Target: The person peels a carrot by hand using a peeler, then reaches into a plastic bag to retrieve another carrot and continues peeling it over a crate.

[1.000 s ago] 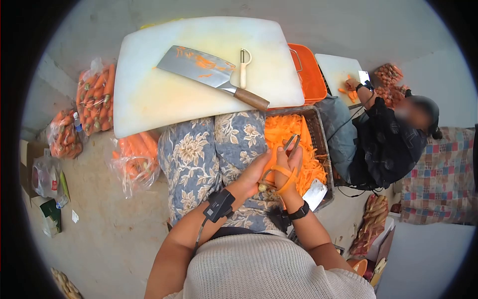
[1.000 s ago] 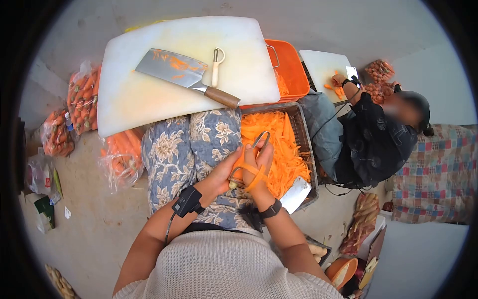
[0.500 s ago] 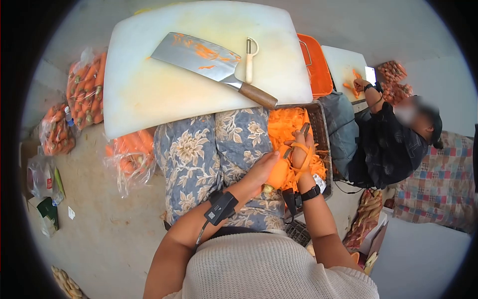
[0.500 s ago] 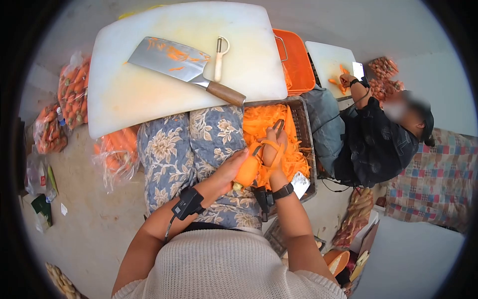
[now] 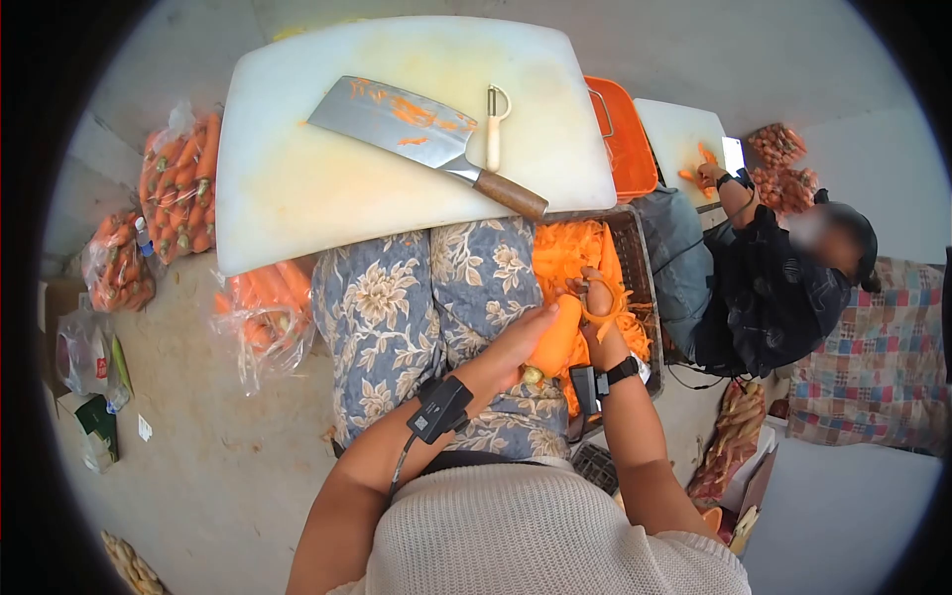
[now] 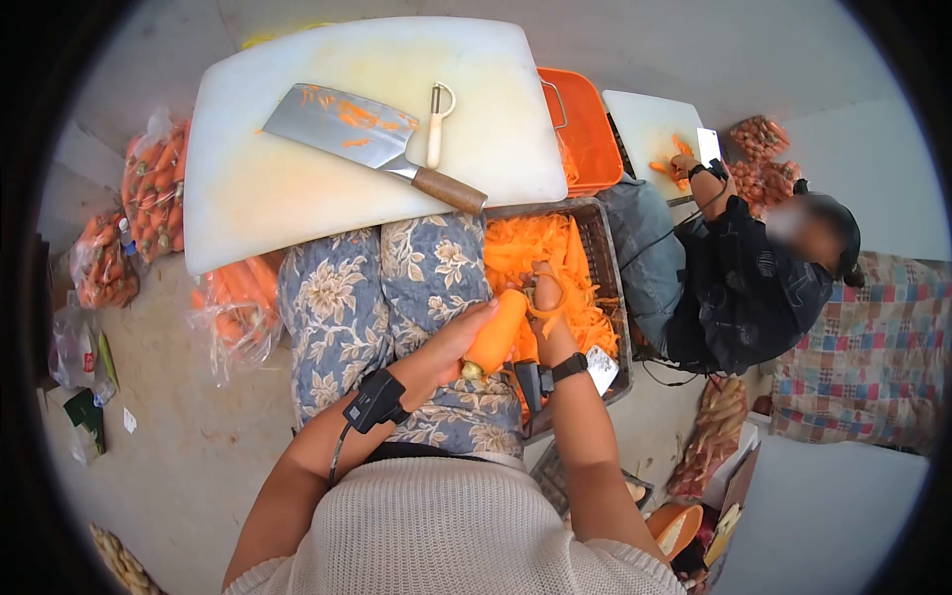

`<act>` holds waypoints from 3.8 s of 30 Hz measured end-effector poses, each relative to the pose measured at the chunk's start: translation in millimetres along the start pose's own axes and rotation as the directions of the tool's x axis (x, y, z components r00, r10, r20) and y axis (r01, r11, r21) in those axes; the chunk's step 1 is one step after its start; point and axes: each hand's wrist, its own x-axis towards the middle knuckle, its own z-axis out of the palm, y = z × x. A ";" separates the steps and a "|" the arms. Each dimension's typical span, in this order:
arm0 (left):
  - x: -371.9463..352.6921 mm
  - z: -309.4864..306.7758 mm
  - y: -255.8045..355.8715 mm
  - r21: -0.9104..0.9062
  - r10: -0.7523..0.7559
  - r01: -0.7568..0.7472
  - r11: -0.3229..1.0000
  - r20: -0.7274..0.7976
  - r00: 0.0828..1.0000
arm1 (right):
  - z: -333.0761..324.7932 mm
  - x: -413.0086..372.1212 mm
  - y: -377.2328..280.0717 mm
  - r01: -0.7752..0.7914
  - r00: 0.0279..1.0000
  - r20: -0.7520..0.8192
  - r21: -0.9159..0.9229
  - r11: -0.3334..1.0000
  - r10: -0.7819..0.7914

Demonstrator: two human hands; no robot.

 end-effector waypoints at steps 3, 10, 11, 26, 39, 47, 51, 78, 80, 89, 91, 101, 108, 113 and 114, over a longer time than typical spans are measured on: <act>-2.3 -7.7 -1.0 0.102 0.007 -0.012 0.995 0.049 0.999 | -36.5 20.6 19.2 0.063 0.996 -0.064 -0.020 0.998 -0.064; -1.4 -12.5 -5.2 -0.158 -0.062 0.082 0.984 0.132 0.989 | -34.1 -42.6 11.2 0.204 0.966 -0.155 -0.024 0.979 -0.206; -1.0 -11.3 -7.4 -0.173 -0.051 0.069 0.982 0.108 0.993 | -26.0 -57.6 6.0 0.337 0.926 -0.151 -0.079 0.938 -0.346; -5.1 0.4 -4.0 -0.044 0.069 -0.068 0.997 0.033 0.997 | 19.6 -69.8 21.9 0.595 0.767 0.054 -0.429 0.679 -0.639; 11.3 -10.9 -18.1 0.109 0.093 -0.085 0.990 -0.071 0.993 | 8.2 -25.8 0.6 0.482 0.842 0.039 -0.501 0.718 -0.538; 1.9 1.5 -7.6 0.028 0.012 -0.011 1.000 -0.063 0.998 | -3.5 -8.7 -13.5 0.413 0.909 0.142 -0.427 0.805 -0.391; 5.2 -1.6 -9.6 0.074 0.020 -0.015 0.997 -0.067 0.998 | -11.3 16.1 2.7 0.206 0.974 -0.020 -0.333 0.920 -0.225; -1.6 -3.7 -12.1 -0.156 0.062 -0.053 0.986 0.050 0.997 | 25.1 -100.8 12.3 0.763 0.637 0.171 -0.279 0.583 -0.752; 2.3 -5.3 -13.4 -0.120 0.079 -0.072 0.990 0.051 0.996 | 30.1 -99.3 12.4 0.727 0.638 0.188 -0.467 0.504 -0.747; 2.6 0.8 -7.0 0.039 0.085 -0.084 0.996 -0.014 0.996 | 29.1 -72.6 0.8 0.629 0.690 0.176 -0.627 0.460 -0.702; 7.5 -4.1 -14.3 0.065 0.113 -0.110 0.992 -0.035 0.993 | 23.3 -55.6 -5.1 0.573 0.741 0.137 -0.639 0.513 -0.657; 0.0 6.9 1.2 0.057 0.010 -0.004 0.998 -0.098 0.995 | 28.6 -28.5 -12.0 0.464 0.867 0.090 -0.507 0.726 -0.491; -3.2 4.5 1.5 0.050 -0.010 0.012 0.999 -0.047 0.999 | 23.3 -11.6 -6.5 0.473 0.863 0.057 -0.440 0.764 -0.501; -0.5 4.5 -3.9 0.104 -0.024 0.032 0.994 -0.076 0.997 | 9.8 -5.9 -17.4 0.228 0.970 0.002 -0.354 0.907 -0.243; -0.7 5.0 -4.8 0.089 -0.014 0.021 0.996 -0.079 0.997 | 8.8 -7.6 -16.3 0.232 0.969 0.006 -0.353 0.906 -0.246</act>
